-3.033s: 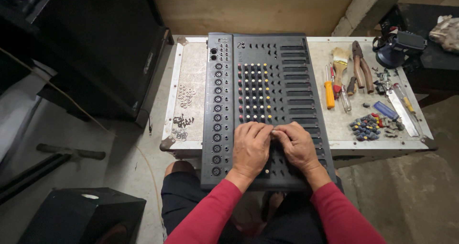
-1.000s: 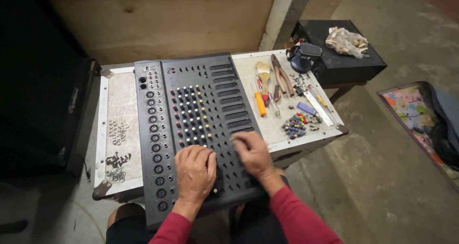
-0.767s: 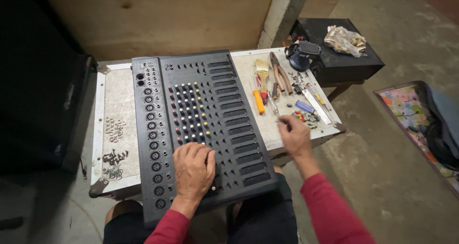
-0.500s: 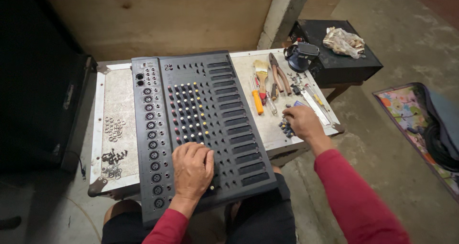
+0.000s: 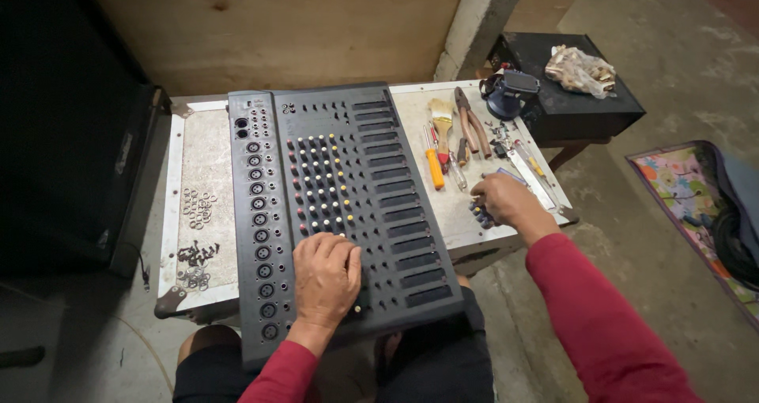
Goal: The person sits with an audio mixing console on their lap and pulls the colored knob caps off the console one at a time by hand, placing each removed knob on the workbench beside them. They continue working across the rows of knobs, occasionally steadying the console with one hand while pulling with the other.
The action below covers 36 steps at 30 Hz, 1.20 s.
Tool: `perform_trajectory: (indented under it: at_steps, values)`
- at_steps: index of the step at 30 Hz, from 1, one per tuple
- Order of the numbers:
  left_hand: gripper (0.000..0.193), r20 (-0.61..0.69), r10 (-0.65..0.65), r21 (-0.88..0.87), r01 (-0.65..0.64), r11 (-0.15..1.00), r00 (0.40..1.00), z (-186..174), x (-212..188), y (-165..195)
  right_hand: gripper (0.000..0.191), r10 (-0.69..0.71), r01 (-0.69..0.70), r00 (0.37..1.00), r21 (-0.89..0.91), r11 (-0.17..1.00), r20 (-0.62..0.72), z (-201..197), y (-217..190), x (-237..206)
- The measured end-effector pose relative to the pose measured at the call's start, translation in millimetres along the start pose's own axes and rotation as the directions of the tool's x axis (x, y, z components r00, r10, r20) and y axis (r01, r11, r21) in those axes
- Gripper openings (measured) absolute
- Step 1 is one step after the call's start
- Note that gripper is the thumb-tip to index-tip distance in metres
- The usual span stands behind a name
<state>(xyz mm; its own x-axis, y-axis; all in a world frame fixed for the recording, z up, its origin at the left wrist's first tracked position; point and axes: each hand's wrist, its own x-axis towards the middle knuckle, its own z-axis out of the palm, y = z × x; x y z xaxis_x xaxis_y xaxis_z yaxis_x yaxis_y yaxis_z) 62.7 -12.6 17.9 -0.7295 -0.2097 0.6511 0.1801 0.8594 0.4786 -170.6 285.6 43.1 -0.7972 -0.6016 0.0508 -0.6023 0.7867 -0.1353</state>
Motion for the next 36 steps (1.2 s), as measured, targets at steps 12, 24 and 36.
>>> perform_trajectory:
  at_steps: [12, 24, 36]
  values:
    - [0.010, -0.043, 0.004, -0.035, -0.006, 0.999, 0.999, -2, -1, -6, 0.017, 0.007, 0.079, 0.960, 0.294, 0.953, -0.280, 26, -70, 7]
    - [0.072, 0.240, -0.233, 0.242, 0.174, 0.955, 0.942, 5, 3, -2, 0.016, -0.155, 0.381, 0.832, 0.345, 0.858, -0.533, 67, -196, 16]
    - [0.077, 0.314, -0.276, 0.263, 0.196, 0.945, 0.908, 9, 4, -5, 0.015, -0.361, 0.406, 0.899, 0.162, 0.899, -0.249, 45, -200, 44]
